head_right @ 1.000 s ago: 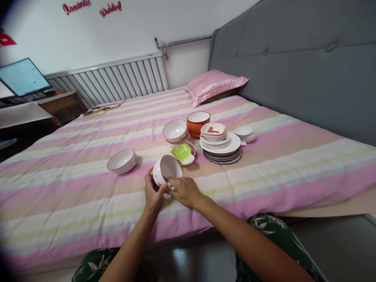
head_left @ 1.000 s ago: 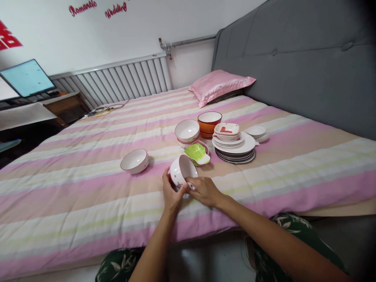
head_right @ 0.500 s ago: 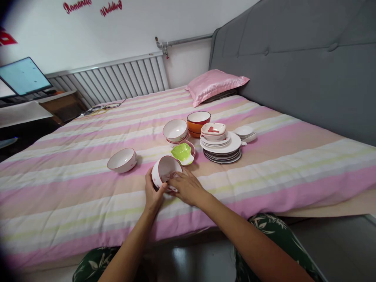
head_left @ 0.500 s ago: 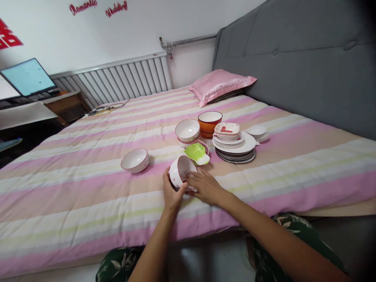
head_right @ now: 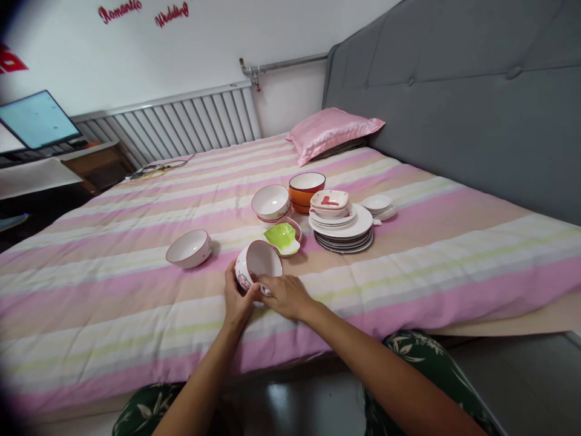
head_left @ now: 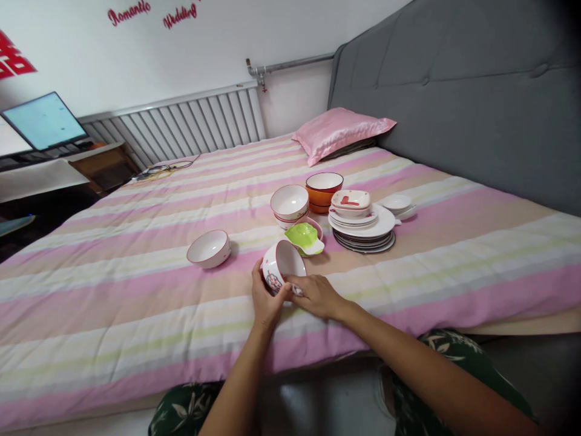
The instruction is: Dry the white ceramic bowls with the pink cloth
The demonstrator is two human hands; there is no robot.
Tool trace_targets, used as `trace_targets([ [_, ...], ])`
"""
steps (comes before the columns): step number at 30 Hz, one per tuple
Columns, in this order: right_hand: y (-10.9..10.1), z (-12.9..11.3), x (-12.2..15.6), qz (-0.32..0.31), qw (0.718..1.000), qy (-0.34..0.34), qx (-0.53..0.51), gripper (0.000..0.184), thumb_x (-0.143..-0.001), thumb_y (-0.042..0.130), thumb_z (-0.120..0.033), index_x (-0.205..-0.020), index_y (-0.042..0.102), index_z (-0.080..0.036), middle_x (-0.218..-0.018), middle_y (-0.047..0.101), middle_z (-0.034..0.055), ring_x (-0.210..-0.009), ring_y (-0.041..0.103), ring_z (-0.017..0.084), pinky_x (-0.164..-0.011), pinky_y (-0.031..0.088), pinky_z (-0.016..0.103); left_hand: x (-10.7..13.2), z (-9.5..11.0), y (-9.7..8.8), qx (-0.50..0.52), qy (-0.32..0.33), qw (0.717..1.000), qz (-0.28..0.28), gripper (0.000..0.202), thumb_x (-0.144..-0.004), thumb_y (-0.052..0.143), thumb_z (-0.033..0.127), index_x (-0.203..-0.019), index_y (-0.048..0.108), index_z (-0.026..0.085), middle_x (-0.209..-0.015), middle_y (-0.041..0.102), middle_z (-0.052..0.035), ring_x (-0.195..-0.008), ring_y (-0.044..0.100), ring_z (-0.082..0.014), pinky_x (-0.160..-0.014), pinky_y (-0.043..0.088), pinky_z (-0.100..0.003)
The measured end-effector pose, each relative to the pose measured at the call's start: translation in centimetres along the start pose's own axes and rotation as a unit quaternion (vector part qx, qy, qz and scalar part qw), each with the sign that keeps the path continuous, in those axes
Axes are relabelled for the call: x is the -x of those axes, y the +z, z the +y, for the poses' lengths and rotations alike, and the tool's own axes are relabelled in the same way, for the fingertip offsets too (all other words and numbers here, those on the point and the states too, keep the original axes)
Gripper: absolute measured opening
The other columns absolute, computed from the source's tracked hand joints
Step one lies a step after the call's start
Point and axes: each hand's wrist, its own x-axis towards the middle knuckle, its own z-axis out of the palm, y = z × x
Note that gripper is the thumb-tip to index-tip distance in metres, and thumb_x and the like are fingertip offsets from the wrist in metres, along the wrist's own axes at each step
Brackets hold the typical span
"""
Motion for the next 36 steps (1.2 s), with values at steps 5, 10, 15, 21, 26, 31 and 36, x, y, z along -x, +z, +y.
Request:
trace_targets([
  [5, 0.0, 0.6, 0.1, 0.011, 0.997, -0.072, -0.011, 0.031, -0.09, 0.051, -0.038, -0.115, 0.056, -0.022, -0.107, 0.068, 0.0074, -0.098, 0.063, 0.023, -0.088, 0.041, 0.035, 0.0, 0.1, -0.1, -0.037, 0.017, 0.999, 0.002, 0.078, -0.067, 0.067, 0.052, -0.13, 0.039, 0.015, -0.126, 0.049, -0.0152, -0.117, 0.048, -0.0308, -0.099, 0.037, -0.044],
  [10, 0.4, 1.6, -0.2, 0.049, 0.991, -0.119, 0.034, 0.035, -0.084, 0.061, -0.029, -0.118, 0.056, -0.023, -0.123, 0.062, 0.0094, -0.12, 0.052, 0.025, -0.106, 0.026, 0.046, 0.1, 0.0, -0.1, -0.026, 0.017, 1.0, 0.002, 0.075, -0.069, 0.067, 0.049, -0.129, 0.039, 0.015, -0.126, 0.049, -0.0152, -0.118, 0.048, -0.0303, -0.1, 0.037, -0.043],
  [15, 1.1, 1.9, -0.2, 0.058, 0.992, -0.107, 0.04, 0.041, -0.085, 0.059, -0.024, -0.125, 0.051, -0.023, -0.127, 0.059, 0.01, -0.123, 0.049, 0.025, -0.108, 0.024, 0.048, 0.0, 0.1, -0.1, -0.023, 0.009, 1.0, 0.003, 0.075, -0.069, 0.067, 0.049, -0.129, 0.038, 0.016, -0.127, 0.048, -0.0149, -0.119, 0.047, -0.0308, -0.101, 0.037, -0.045],
  [21, 0.6, 1.0, -0.2, 0.057, 0.993, -0.099, 0.009, 0.031, -0.09, 0.052, -0.034, -0.116, 0.057, -0.019, -0.109, 0.068, 0.0094, -0.103, 0.061, 0.022, -0.099, 0.035, 0.04, 0.1, -0.4, 0.0, 0.019, -0.015, 1.0, 0.011, 0.08, -0.065, 0.07, 0.05, -0.13, 0.038, 0.016, -0.126, 0.049, -0.015, -0.117, 0.049, -0.0304, -0.099, 0.038, -0.044],
  [26, 0.2, 0.1, 0.0, 0.037, 0.998, -0.003, -0.043, 0.039, -0.092, 0.039, -0.051, -0.099, 0.061, -0.02, -0.078, 0.07, 0.0043, -0.071, 0.064, 0.019, -0.061, 0.04, 0.025, 0.1, -0.3, 0.1, 0.019, -0.022, 1.0, 0.009, 0.083, -0.064, 0.071, 0.05, -0.131, 0.037, 0.015, -0.122, 0.051, -0.0148, -0.11, 0.053, -0.0293, -0.095, 0.042, -0.043],
  [31, 0.2, 0.6, 0.1, 0.02, 0.995, -0.074, -0.062, 0.03, -0.091, 0.047, -0.041, -0.111, 0.057, -0.021, -0.099, 0.07, 0.006, -0.09, 0.064, 0.021, -0.08, 0.042, 0.031, 0.1, 0.2, 0.0, -0.018, 0.013, 1.0, 0.011, 0.076, -0.068, 0.066, 0.053, -0.129, 0.039, 0.016, -0.124, 0.049, -0.0144, -0.117, 0.048, -0.0302, -0.098, 0.039, -0.043],
  [36, 0.2, 1.2, -0.1, 0.052, 0.991, -0.123, -0.018, 0.023, -0.085, 0.06, -0.031, -0.106, 0.059, -0.022, -0.109, 0.067, 0.006, -0.107, 0.059, 0.021, -0.106, 0.025, 0.042, 0.1, 0.4, 0.0, -0.016, 0.003, 1.0, 0.009, 0.074, -0.07, 0.065, 0.05, -0.13, 0.038, 0.016, -0.126, 0.049, -0.0145, -0.118, 0.047, -0.0299, -0.098, 0.039, -0.043],
])
